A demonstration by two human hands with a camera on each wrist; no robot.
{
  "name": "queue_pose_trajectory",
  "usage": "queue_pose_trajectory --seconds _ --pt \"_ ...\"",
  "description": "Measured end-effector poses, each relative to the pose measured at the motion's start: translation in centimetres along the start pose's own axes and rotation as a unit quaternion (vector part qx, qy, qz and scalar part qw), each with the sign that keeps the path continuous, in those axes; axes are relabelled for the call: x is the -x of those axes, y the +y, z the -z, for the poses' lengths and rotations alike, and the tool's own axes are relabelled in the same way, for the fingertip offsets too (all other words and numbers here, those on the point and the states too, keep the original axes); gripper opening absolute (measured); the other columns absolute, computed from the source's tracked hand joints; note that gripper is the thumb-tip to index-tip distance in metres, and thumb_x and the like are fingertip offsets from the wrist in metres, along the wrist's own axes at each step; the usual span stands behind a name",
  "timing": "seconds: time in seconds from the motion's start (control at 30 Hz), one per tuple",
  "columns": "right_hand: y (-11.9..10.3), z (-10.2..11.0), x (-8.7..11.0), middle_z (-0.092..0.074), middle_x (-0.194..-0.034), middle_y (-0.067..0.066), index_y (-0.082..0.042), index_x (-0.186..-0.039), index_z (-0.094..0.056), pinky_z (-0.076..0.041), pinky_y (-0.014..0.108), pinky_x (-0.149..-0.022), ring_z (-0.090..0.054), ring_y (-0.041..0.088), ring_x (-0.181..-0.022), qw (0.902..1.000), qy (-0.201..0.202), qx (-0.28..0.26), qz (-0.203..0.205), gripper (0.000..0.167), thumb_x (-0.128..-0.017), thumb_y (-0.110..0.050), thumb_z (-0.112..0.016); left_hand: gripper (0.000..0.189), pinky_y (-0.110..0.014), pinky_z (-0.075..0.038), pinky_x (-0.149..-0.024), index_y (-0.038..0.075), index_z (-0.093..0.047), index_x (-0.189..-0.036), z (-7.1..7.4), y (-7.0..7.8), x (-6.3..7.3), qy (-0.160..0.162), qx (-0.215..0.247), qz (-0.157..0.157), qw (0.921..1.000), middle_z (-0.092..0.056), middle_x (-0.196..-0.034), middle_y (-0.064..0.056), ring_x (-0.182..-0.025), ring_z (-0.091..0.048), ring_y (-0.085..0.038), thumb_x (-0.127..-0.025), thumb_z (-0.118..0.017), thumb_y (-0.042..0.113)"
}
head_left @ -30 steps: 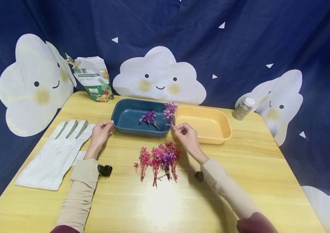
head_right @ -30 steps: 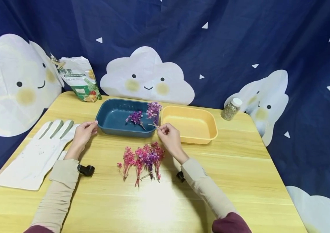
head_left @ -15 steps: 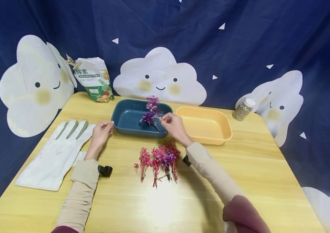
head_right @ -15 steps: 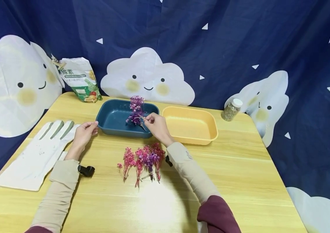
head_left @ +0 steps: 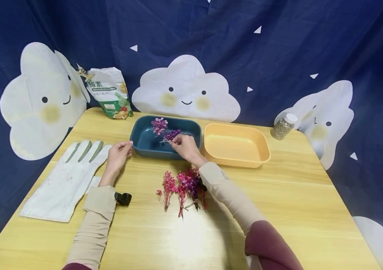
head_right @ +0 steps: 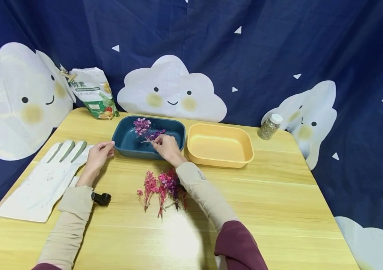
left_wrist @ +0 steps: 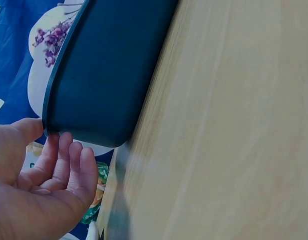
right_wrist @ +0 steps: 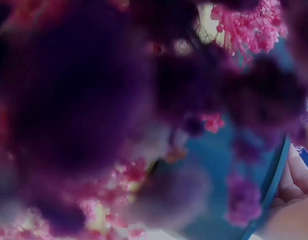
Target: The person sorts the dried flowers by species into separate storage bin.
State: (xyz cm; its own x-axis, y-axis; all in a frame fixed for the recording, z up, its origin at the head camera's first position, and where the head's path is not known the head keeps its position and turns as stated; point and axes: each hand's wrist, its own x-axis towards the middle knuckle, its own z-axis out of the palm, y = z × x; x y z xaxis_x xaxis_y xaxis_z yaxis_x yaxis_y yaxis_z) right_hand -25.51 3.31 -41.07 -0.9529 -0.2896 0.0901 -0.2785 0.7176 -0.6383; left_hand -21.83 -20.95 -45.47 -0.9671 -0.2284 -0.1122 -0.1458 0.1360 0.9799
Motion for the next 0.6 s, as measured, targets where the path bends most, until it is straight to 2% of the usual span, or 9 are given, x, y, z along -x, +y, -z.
queue_pose_trajectory --seconds 0.3,0.6 --pt "-0.35 -0.64 0.16 -0.069 -0.090 0.008 -0.006 -0.101 -0.068 -0.052 0.026 -0.069 -0.064 0.016 -0.078 0.9998 -0.009 -0.017 -0.012 0.016 -0.092 -0.018 -0.063 0.046 -0.015 -0.051 -0.078 -0.009 -0.052 -0.119 -0.03 -0.12 -0.02 0.001 0.002 -0.004 1.0000 -0.058 -0.088 0.004 -0.081 -0.058 -0.005 -0.098 -0.052 0.032" --pt "0.12 -0.08 0.77 -0.068 -0.087 0.005 -0.007 -0.099 -0.068 -0.048 0.022 -0.061 -0.060 0.013 -0.070 0.9996 -0.007 -0.027 -0.008 0.013 -0.093 -0.018 -0.062 0.047 -0.014 -0.051 -0.077 -0.009 -0.051 -0.120 0.02 0.07 0.06 -0.001 0.001 -0.002 1.0000 -0.059 -0.094 -0.004 -0.080 -0.057 -0.004 -0.098 -0.052 0.032"
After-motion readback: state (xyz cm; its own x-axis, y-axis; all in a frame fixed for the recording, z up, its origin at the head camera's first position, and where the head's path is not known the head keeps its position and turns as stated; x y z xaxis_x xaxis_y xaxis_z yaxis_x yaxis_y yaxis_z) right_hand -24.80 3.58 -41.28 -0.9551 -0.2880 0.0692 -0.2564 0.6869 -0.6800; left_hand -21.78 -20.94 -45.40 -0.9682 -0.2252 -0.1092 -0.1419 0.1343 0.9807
